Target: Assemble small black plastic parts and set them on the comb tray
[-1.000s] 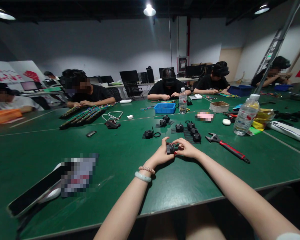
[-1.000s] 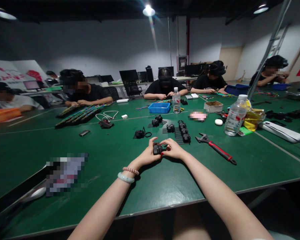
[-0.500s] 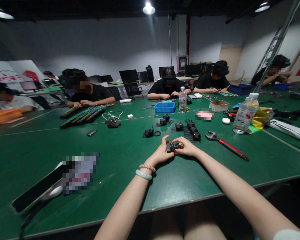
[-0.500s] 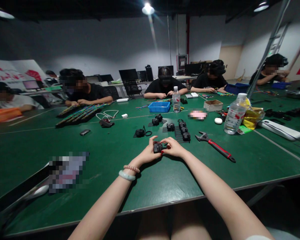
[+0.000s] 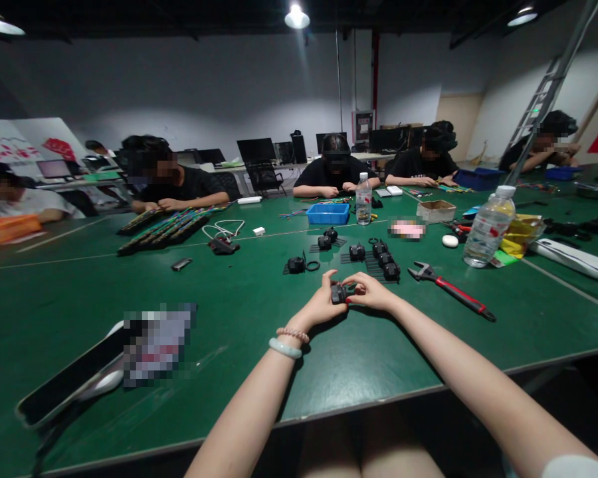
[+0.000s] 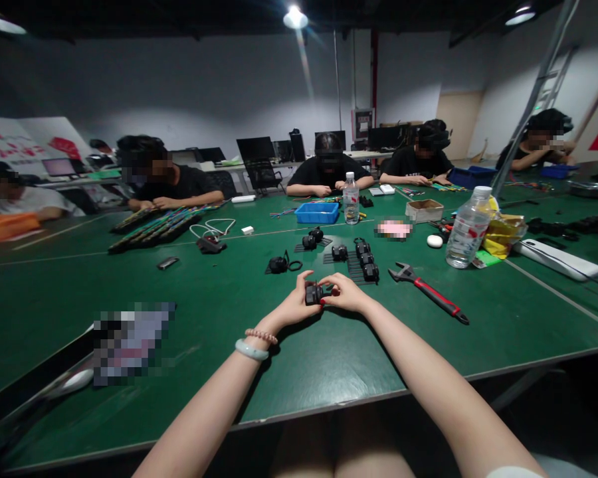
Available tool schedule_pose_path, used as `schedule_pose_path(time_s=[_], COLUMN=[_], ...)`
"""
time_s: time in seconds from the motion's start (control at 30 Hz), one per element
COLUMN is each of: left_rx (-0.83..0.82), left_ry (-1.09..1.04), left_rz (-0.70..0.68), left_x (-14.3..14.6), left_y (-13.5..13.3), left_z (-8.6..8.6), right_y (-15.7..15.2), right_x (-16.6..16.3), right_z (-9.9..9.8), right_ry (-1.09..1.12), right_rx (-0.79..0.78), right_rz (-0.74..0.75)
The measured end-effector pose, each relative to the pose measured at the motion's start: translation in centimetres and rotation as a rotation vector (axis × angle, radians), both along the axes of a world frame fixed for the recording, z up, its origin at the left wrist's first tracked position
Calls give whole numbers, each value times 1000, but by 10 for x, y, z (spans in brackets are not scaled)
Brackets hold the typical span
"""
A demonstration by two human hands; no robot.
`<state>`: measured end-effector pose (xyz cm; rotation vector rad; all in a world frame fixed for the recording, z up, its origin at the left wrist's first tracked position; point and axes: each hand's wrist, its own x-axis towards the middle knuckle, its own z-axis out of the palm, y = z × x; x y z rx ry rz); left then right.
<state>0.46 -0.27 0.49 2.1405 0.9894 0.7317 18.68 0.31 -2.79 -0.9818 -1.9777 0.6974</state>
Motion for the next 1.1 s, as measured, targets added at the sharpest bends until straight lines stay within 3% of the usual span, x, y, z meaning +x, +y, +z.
schedule_pose_path(time_s=[0.53,1.1], left_rx=[8,5], left_ry=[-4,4], left_rz=[-15,-2], left_x=[1,1], left_y=[-2,-2], left_z=[1,2], right_y=[11,4], right_x=[3,-2], right_z=[-9,3], right_ry=[41,57], right_rx=[-32,-118], right_rz=[58,69])
